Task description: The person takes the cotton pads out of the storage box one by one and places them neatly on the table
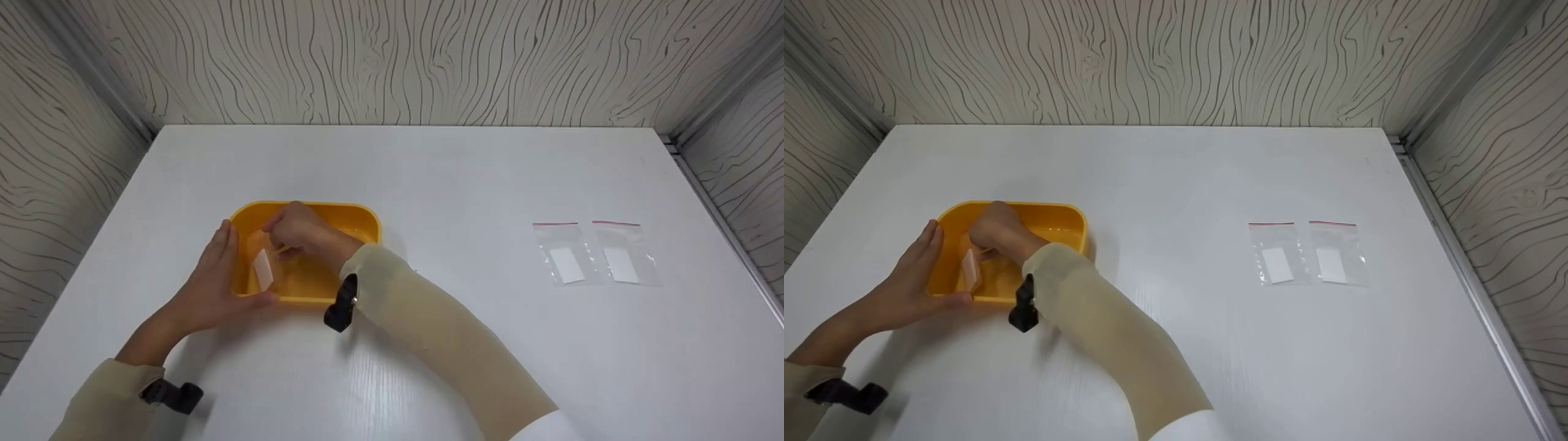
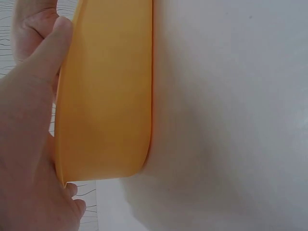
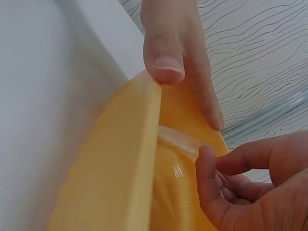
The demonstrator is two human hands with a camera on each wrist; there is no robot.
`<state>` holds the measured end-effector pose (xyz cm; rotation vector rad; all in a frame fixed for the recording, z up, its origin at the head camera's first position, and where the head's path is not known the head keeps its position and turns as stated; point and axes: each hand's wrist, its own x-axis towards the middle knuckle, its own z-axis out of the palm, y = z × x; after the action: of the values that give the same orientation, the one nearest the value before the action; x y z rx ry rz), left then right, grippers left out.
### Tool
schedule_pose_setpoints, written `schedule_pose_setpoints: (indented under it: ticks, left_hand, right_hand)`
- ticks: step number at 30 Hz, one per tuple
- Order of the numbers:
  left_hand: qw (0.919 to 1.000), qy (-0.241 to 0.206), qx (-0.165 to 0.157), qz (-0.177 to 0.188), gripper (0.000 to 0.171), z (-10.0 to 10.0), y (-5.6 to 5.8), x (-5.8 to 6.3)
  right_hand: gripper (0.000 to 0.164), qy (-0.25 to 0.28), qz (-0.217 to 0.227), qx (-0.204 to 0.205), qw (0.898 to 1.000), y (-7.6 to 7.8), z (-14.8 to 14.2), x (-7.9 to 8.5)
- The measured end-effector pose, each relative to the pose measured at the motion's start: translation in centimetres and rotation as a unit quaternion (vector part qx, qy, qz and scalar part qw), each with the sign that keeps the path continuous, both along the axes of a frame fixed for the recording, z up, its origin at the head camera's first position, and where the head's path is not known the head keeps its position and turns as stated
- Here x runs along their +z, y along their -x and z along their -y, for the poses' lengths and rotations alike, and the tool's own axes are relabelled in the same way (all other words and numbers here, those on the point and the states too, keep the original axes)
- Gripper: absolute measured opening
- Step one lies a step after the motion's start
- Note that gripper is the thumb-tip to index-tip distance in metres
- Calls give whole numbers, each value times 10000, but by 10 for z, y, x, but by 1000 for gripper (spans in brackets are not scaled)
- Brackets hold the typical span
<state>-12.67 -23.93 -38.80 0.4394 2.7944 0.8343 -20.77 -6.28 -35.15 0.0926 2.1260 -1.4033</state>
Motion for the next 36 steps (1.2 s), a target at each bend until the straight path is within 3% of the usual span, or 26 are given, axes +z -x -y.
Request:
schedule_pose_setpoints:
  ticks: [19, 36]
  left_hand:
    - [10000, -71, -42, 24, 132, 0, 0, 0]
    - [9999, -98, -43, -91, 132, 0, 0, 0]
  right_hand:
    - [36, 458, -114, -5, 9989, 1, -10, 3]
    - [32, 743, -286, 305, 9964, 3, -30, 12]
